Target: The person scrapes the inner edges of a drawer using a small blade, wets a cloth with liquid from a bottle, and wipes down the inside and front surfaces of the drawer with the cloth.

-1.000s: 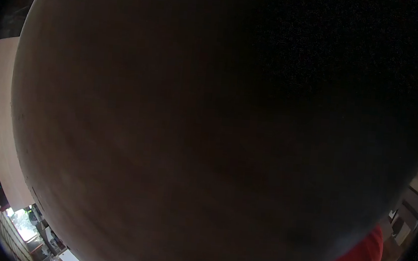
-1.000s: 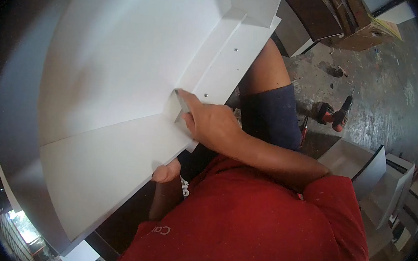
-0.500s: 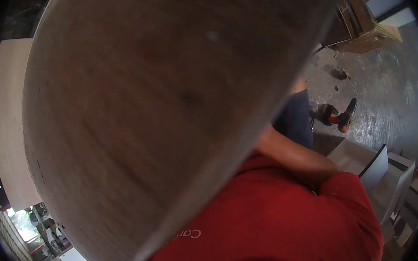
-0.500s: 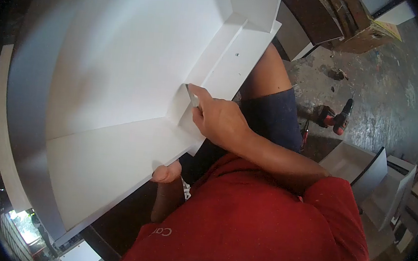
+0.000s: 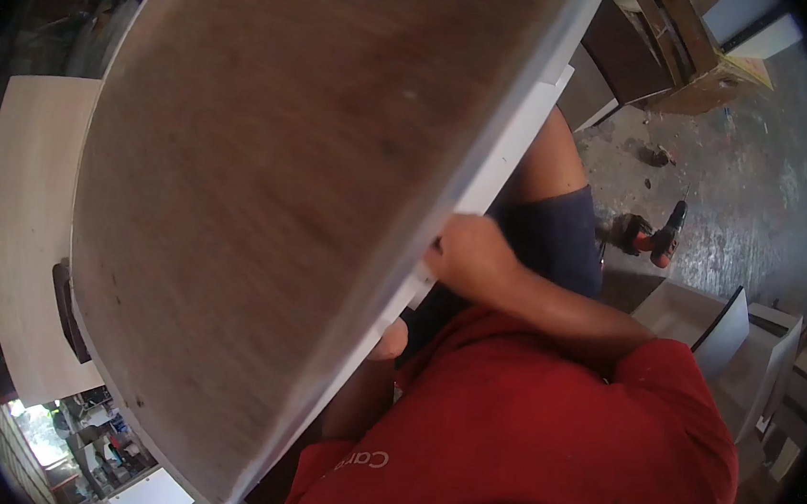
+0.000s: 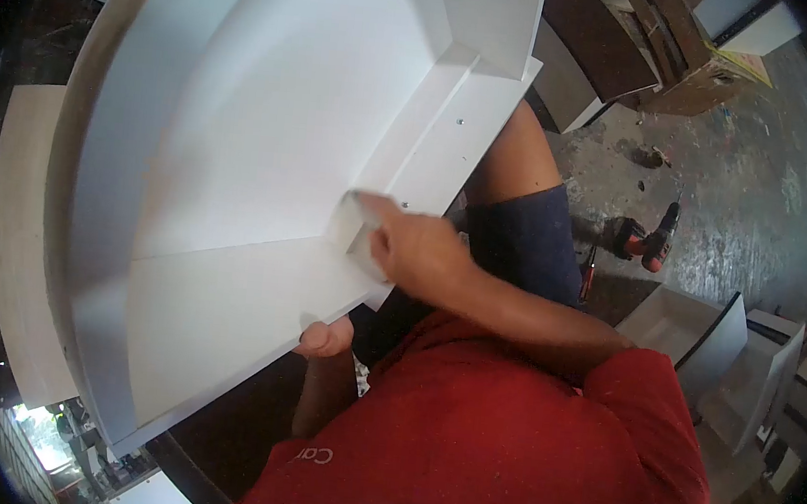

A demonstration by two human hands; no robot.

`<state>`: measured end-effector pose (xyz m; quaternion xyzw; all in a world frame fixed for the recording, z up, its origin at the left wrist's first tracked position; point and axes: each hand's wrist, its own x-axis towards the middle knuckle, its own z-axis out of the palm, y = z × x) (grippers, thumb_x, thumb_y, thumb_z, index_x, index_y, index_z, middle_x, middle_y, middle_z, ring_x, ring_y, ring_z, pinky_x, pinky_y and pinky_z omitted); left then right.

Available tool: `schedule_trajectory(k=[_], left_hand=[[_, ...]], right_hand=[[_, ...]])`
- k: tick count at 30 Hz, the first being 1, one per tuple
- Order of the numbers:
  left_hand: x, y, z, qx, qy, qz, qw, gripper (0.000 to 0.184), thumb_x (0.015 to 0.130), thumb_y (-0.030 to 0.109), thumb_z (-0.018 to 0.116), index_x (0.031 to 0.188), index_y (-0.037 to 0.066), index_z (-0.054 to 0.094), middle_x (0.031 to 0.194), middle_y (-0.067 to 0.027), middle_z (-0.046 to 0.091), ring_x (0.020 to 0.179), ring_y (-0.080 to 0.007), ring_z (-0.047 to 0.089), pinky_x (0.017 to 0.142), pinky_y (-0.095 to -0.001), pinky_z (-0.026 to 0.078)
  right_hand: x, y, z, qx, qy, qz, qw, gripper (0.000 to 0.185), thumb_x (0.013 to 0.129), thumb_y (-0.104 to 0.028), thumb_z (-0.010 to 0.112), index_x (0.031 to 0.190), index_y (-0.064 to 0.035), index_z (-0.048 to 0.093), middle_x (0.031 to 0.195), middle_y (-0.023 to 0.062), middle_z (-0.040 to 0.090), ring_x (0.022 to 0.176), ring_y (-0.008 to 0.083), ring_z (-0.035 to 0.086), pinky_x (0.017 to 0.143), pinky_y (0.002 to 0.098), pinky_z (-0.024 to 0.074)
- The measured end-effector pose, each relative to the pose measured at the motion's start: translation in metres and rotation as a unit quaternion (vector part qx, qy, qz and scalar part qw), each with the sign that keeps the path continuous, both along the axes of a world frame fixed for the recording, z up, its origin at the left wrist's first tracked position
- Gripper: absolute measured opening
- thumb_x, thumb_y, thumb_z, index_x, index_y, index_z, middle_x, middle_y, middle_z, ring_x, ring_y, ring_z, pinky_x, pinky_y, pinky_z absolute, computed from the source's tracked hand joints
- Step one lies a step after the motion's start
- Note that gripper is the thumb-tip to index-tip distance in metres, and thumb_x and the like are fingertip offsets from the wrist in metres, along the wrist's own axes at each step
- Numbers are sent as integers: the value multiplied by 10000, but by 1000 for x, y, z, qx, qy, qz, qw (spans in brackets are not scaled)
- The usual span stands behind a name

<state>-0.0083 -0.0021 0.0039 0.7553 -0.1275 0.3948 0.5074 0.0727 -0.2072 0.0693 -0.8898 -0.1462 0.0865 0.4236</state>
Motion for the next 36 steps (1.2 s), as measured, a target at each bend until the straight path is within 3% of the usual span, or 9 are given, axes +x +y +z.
schedule_trajectory(k=[7, 13, 16, 18, 19, 21, 22, 23, 36], left_hand=[[0, -5, 5, 18, -1, 22, 1000, 691, 1080, 503, 467, 1446, -80, 517, 1399, -217, 624, 1157, -334, 691, 960, -455, 612], [4, -9, 18, 57, 7, 60, 997, 693, 1093, 501, 446, 1435, -98, 521, 1387, -227, 632, 1141, -334, 700, 945, -447, 621], [7, -14, 27, 89, 12, 87, 992, 695, 1100, 499, 436, 1429, -107, 522, 1381, -231, 636, 1134, -333, 704, 937, -443, 626], [8, -17, 29, 94, 6, 99, 991, 697, 1104, 499, 429, 1425, -113, 524, 1377, -234, 638, 1129, -333, 708, 932, -440, 629], [6, -18, 22, 66, -11, 93, 993, 525, 1089, 345, 522, 1339, -107, 616, 1315, -216, 690, 1089, -336, 726, 909, -421, 630], [2, -10, 3, -30, -22, 31, 999, 489, 1058, 330, 627, 1351, -61, 627, 1335, -184, 682, 1140, -329, 698, 953, -436, 604], [1, -5, -4, -68, -20, 5, 997, 506, 1055, 347, 628, 1363, -55, 618, 1345, -182, 674, 1151, -327, 691, 962, -441, 599], [-1, -3, -7, -87, -17, -6, 996, 523, 1052, 363, 630, 1375, -48, 609, 1355, -179, 666, 1163, -326, 684, 972, -445, 594], [-11, 4, -37, -92, 42, 22, 995, 766, 1011, 579, 648, 1525, 34, 489, 1491, -144, 563, 1308, -306, 596, 1096, -500, 525]], right_hand=[[-10, 8, 1, -14, -14, 53, 998, 540, 980, -212, 636, 1507, -148, 537, 879, 244, 747, 768, 459, 727, 713, 563, 594], [1, 0, 11, -40, -16, 53, 998, 495, 965, -159, 664, 1450, -97, 589, 845, 221, 745, 769, 446, 727, 721, 538, 593], [13, -10, 12, 34, 0, 58, 998, 511, 971, -168, 659, 1471, -106, 573, 854, 210, 751, 776, 456, 726, 748, 535, 597], [13, -9, 15, 40, 8, 35, 999, 414, 978, -193, 670, 1367, -69, 602, 815, 198, 734, 765, 432, 723, 721, 518, 581], [12, -9, 15, 42, 15, 24, 999, 373, 981, -206, 675, 1314, -50, 616, 796, 193, 725, 760, 421, 722, 708, 510, 573], [-5, 1, 11, 49, -6, 68, 996, 374, 987, -210, 675, 1317, -43, 618, 800, 199, 726, 743, 429, 716, 690, 505, 570], [-9, 4, 10, 51, -18, 89, 995, 375, 990, -212, 674, 1318, -40, 619, 802, 202, 726, 735, 434, 713, 682, 503, 568], [-6, 3, 19, -6, 60, 117, 991, 516, 985, -211, 656, 1486, -123, 565, 915, 205, 762, 868, 438, 737, 796, 547, 587], [-2, 2, -9, 77, -121, 112, 983, 487, 982, -212, 641, 1460, -142, 584, 962, 189, 764, 805, 416, 739, 740, 530, 598]])
